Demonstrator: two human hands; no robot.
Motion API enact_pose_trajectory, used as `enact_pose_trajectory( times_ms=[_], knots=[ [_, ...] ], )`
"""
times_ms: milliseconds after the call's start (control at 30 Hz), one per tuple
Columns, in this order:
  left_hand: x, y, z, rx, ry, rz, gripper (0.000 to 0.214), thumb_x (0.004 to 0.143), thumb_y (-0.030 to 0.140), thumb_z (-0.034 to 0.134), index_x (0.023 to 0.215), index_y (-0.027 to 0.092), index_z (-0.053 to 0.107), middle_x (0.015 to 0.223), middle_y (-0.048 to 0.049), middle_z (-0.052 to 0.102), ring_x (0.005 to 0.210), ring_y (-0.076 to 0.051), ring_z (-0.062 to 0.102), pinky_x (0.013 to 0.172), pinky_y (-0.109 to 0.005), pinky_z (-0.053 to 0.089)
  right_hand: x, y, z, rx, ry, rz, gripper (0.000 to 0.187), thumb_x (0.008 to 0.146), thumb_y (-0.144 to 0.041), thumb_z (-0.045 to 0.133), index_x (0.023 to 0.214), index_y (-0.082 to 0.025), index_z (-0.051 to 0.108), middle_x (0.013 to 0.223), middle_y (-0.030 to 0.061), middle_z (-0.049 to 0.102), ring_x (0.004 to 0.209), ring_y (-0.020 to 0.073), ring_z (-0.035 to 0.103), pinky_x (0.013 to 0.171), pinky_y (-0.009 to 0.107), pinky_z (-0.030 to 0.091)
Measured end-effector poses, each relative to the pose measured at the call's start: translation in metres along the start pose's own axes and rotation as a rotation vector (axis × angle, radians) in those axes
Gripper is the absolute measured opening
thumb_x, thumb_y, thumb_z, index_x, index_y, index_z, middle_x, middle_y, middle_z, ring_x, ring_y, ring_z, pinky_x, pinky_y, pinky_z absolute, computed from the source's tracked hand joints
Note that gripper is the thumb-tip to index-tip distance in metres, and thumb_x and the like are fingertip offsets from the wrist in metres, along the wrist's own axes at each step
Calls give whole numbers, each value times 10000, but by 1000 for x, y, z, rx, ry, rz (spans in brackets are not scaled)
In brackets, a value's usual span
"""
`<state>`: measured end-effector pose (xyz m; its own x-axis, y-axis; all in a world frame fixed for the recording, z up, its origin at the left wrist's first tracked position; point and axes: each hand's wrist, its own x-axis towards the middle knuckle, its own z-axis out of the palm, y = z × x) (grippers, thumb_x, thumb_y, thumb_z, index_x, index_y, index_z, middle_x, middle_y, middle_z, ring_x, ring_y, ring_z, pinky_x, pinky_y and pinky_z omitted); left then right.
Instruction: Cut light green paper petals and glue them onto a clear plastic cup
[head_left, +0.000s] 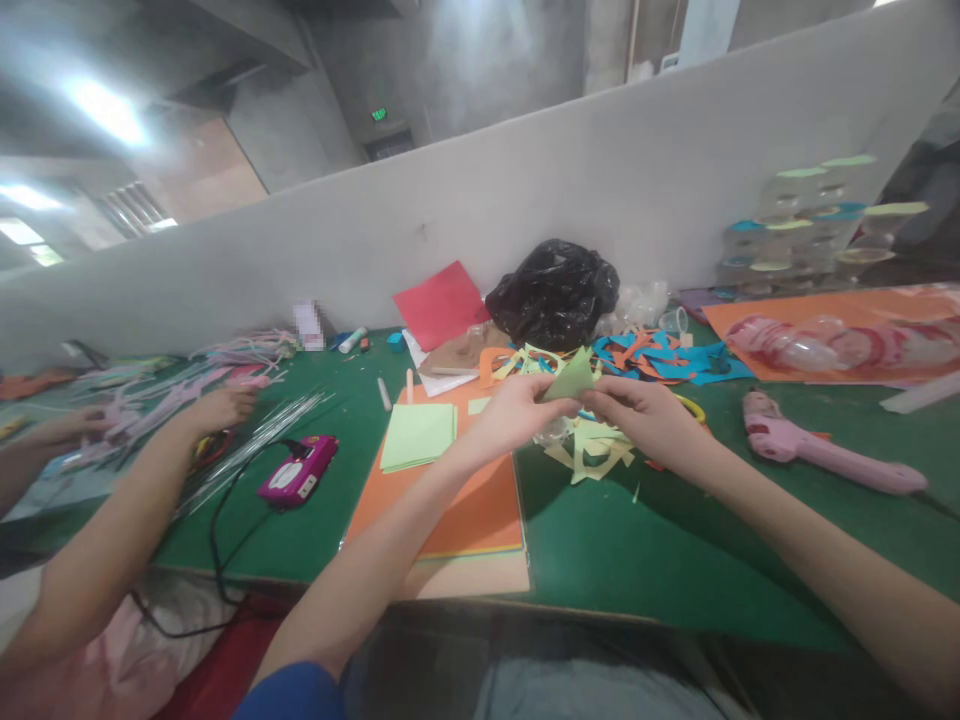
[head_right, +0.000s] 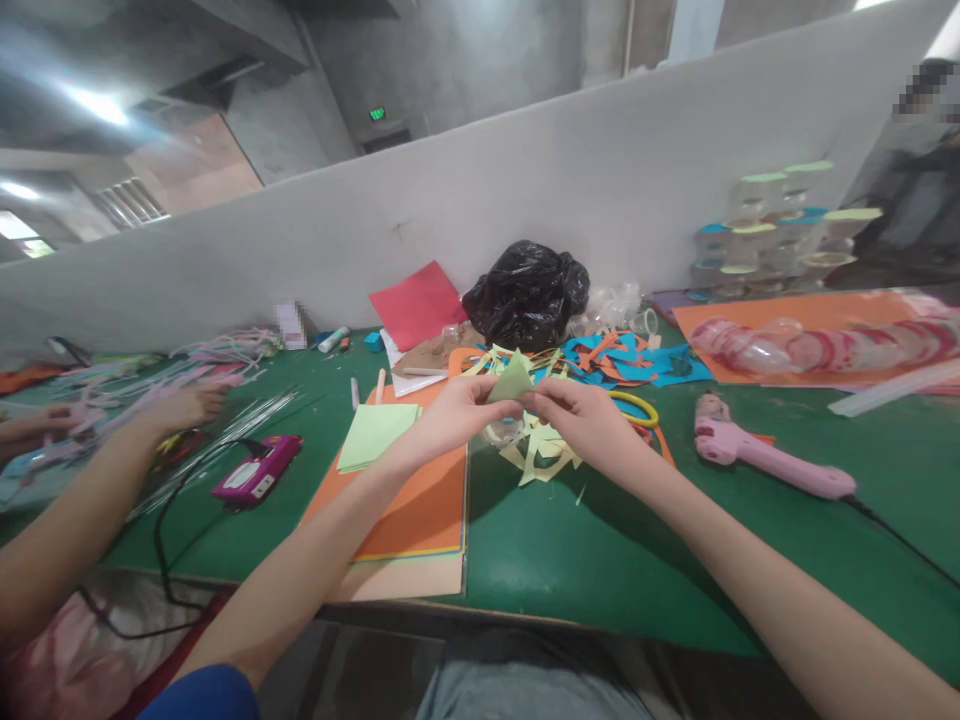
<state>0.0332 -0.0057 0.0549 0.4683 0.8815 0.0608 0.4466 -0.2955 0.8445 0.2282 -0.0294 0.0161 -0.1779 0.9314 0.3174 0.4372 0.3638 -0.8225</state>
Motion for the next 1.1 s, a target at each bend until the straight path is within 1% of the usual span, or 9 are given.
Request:
enact_pose_trajectory(
  times_ms=[133,300,433,533,667,800,900,1000,1100],
  knots=[
    [2,-2,-4,58,46,-22,284,823,440,660,736,170,672,715,-7,663,622,-116,520,605,-266,376,1,0,0,-22,33,1,433,906,-566,510,667,-206,488,633,-14,449,606,134,413,576,265,316],
    [4,-2,-7,15,-1,51,279,886,369,596,687,174,627,726,-29,709,701,-132,614,720,-286,463,5,6,-1,-25,62,23,462,912,-600,508,668,-209,484,578,-33,415,542,115,366,529,261,291],
    [4,-5,-8,25,-39,50,355,889,420,595,627,190,532,608,11,633,598,-105,552,621,-256,420,5,7,-3,-12,60,57,491,890,-639,528,658,-208,493,557,-45,390,523,109,352,525,264,292],
    [5,-8,-7,0,-51,48,410,878,492,601,627,201,460,536,45,548,538,-94,499,574,-248,383,5,5,-5,14,57,63,528,873,-685,533,655,-205,511,574,-35,420,530,111,363,525,269,301],
    [6,-11,-5,9,-81,68,419,885,526,575,646,203,456,562,40,563,544,-96,483,576,-248,380,5,5,-4,14,55,53,572,853,-735,522,651,-201,514,597,-24,449,543,114,379,526,269,306],
    [7,-15,-4,55,-71,97,429,906,526,540,641,202,446,579,47,523,560,-99,458,592,-252,370,6,10,-6,-40,42,31,519,912,-662,464,680,-201,516,640,-6,523,597,136,460,584,274,365],
    [9,-18,-4,91,8,105,410,929,492,516,650,205,429,583,50,489,574,-104,450,619,-262,368,7,14,-16,-213,94,2,416,980,-534,397,772,-206,546,741,24,614,718,179,561,658,293,408],
    [12,-22,-5,39,93,75,312,941,435,495,732,222,404,570,58,507,577,-114,467,636,-271,368,6,21,-28,-600,174,-71,321,1020,-397,356,950,-198,598,940,81,686,918,245,615,753,331,424],
    [14,-24,-5,-96,119,55,243,941,420,500,832,229,396,648,43,588,658,-131,541,682,-275,392,4,32,-32,-1022,131,-115,327,1025,-282,339,1106,-146,625,1089,150,682,1046,301,596,840,372,426]
  ],
)
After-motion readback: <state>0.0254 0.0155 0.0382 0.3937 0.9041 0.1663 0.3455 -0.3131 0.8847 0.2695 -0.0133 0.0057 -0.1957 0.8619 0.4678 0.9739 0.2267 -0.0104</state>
